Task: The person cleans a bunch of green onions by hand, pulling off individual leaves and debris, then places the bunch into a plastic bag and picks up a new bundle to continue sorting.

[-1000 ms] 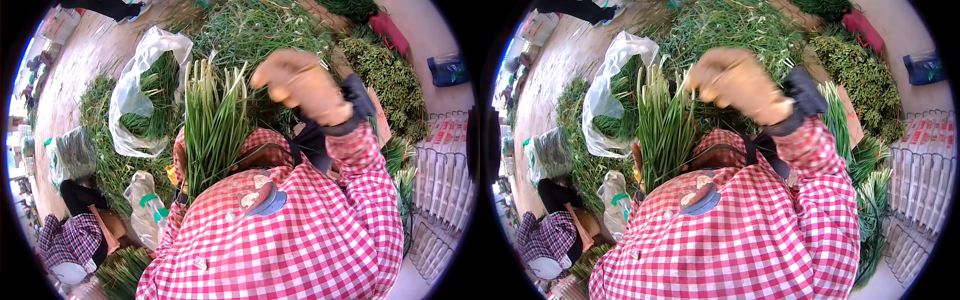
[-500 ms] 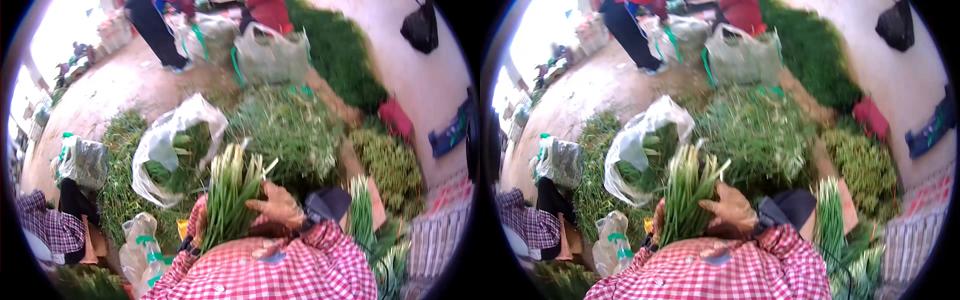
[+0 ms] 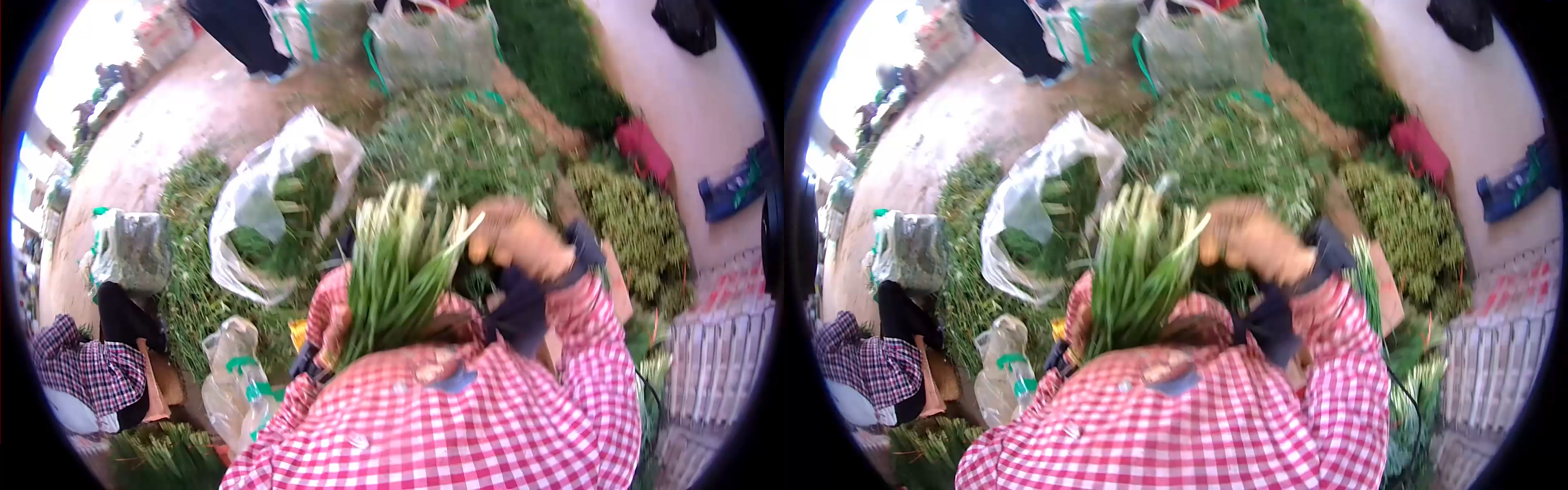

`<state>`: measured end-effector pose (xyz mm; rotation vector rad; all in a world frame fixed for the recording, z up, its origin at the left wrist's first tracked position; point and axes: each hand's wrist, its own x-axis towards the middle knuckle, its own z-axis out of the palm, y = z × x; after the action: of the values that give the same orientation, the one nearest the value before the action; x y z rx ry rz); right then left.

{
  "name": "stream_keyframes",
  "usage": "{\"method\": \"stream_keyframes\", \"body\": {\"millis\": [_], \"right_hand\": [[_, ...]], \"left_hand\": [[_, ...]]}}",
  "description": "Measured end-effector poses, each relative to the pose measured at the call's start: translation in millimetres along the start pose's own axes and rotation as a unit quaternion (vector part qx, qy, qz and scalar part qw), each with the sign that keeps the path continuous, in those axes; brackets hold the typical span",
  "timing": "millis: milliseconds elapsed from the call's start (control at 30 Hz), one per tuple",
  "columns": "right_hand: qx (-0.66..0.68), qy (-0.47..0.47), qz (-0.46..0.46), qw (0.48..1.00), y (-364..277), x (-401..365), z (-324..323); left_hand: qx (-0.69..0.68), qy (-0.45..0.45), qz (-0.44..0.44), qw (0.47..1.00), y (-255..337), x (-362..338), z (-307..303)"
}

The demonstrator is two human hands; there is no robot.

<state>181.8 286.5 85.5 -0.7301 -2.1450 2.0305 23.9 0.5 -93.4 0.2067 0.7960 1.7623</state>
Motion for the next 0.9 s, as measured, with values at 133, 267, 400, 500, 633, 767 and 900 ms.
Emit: {"method": "stream_keyframes", "body": {"millis": [133,267,400,500,633,767,900], "right_hand": [[0.154,0.103,-0.12,0.975,-22,-1,-60],[-0.312,0.291,-0.276,0.861,16,41,-86],[-0.297,0.076,-0.118,0.944,-19,41,-19],[-0.177,0.055,-0.139,0.973,-12,54,4],[-0.173,0.119,-0.161,0.964,-25,45,4],[0.025,0.283,-0.314,0.906,-60,19,-54],[-0.182,0.429,-0.27,0.843,-28,17,-97]], "left_hand": [[-0.009,0.017,0.001,1.0,-5,-5,-5],[-0.01,0.023,0.002,1.0,-5,-7,-6],[-0.011,0.021,0.001,1.0,-5,-2,-3],[-0.006,0.02,-0.001,1.0,-4,-1,0],[-0.011,0.022,0.011,1.0,-5,0,-1],[-0.03,0.015,0.027,0.999,-6,6,-1],[-0.054,-0.004,0.041,0.998,-1,10,16]]}}
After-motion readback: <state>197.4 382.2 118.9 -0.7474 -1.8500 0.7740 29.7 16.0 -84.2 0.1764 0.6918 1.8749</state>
